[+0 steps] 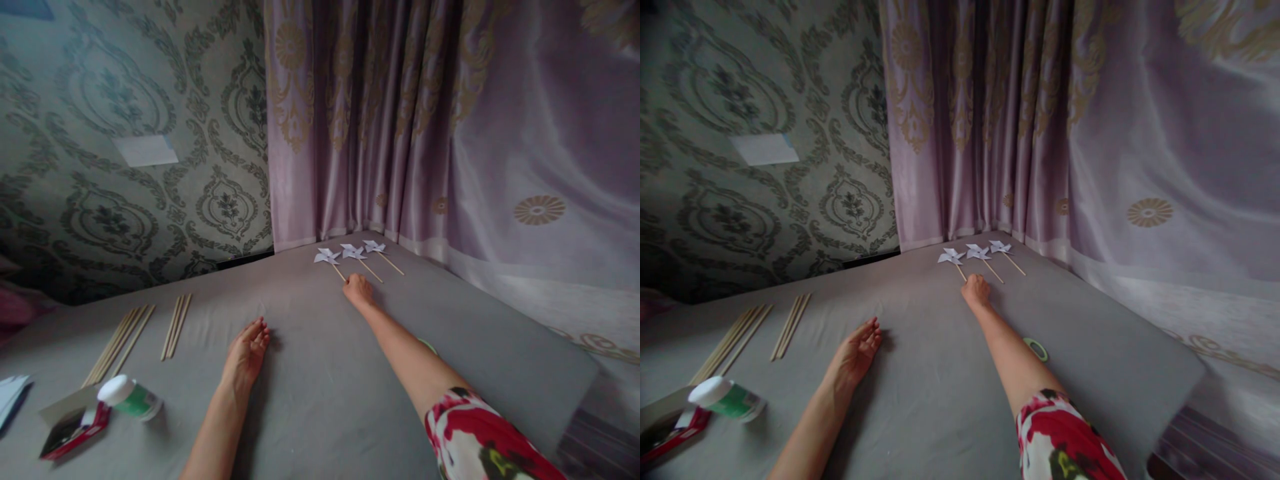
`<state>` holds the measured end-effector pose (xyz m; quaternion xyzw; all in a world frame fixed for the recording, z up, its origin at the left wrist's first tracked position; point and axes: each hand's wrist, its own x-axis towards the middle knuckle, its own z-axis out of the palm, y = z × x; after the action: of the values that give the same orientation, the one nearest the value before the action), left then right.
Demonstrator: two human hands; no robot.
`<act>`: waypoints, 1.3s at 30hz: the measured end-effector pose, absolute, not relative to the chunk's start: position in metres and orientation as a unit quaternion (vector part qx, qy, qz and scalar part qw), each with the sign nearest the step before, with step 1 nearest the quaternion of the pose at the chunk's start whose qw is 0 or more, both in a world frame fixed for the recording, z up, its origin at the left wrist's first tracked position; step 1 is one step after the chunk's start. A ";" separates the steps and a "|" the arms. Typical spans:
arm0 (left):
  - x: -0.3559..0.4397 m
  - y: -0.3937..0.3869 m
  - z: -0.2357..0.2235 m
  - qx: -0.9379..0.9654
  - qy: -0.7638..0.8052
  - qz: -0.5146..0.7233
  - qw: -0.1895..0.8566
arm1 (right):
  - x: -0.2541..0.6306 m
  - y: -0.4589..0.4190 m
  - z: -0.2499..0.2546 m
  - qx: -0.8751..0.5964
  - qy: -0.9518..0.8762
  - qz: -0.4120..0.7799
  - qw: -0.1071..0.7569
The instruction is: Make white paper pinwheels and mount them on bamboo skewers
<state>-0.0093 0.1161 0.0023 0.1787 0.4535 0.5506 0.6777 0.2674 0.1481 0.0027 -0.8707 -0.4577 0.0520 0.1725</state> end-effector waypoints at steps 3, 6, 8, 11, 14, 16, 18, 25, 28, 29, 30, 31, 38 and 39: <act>-0.009 0.115 0.005 0.162 0.453 0.549 0.684 | 0.267 0.146 0.003 -0.867 -0.464 0.054 0.177; -0.009 0.113 0.008 0.155 0.449 0.548 0.688 | 0.266 0.145 0.003 -0.864 -0.466 0.057 0.183; -0.010 0.113 0.009 0.156 0.446 0.546 0.691 | 0.265 0.142 0.003 -0.863 -0.466 0.057 0.188; -0.011 0.112 0.010 0.162 0.448 0.540 0.694 | 0.264 0.136 0.003 -0.862 -0.463 0.052 0.198; -0.013 0.112 0.010 0.172 0.447 0.537 0.694 | 0.263 0.125 0.002 -0.859 -0.466 0.048 0.205; -0.013 0.113 0.008 0.175 0.444 0.538 0.695 | 0.261 0.116 0.002 -0.853 -0.476 0.046 0.207; -0.013 0.113 0.005 0.189 0.440 0.542 0.691 | 0.257 0.105 0.001 -0.843 -0.495 0.045 0.207; -0.005 0.107 -0.009 0.335 0.446 0.552 0.620 | 0.238 0.057 -0.006 -0.767 -0.610 0.050 0.191; 0.001 0.105 -0.011 0.400 0.478 0.542 0.564 | 0.228 0.036 -0.008 -0.734 -0.653 0.050 0.182; 0.003 0.104 -0.010 0.412 0.486 0.538 0.552 | 0.224 0.030 -0.009 -0.723 -0.665 0.050 0.179; 0.005 0.103 -0.010 0.419 0.492 0.534 0.545 | 0.221 0.024 -0.009 -0.713 -0.677 0.050 0.177; 0.006 0.102 -0.009 0.425 0.495 0.530 0.542 | 0.218 0.019 -0.010 -0.703 -0.688 0.050 0.175; 0.010 0.090 0.001 0.470 0.510 0.503 0.516 | 0.210 -0.006 -0.013 -0.656 -0.733 0.045 0.174; 0.009 0.087 0.003 0.478 0.512 0.497 0.512 | 0.211 -0.007 -0.014 -0.656 -0.733 0.042 0.177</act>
<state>0.0094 0.0870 0.0030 0.4784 0.5124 0.4966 0.5119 0.2108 -0.0072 -0.0143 -0.6559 -0.7327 0.0417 0.1767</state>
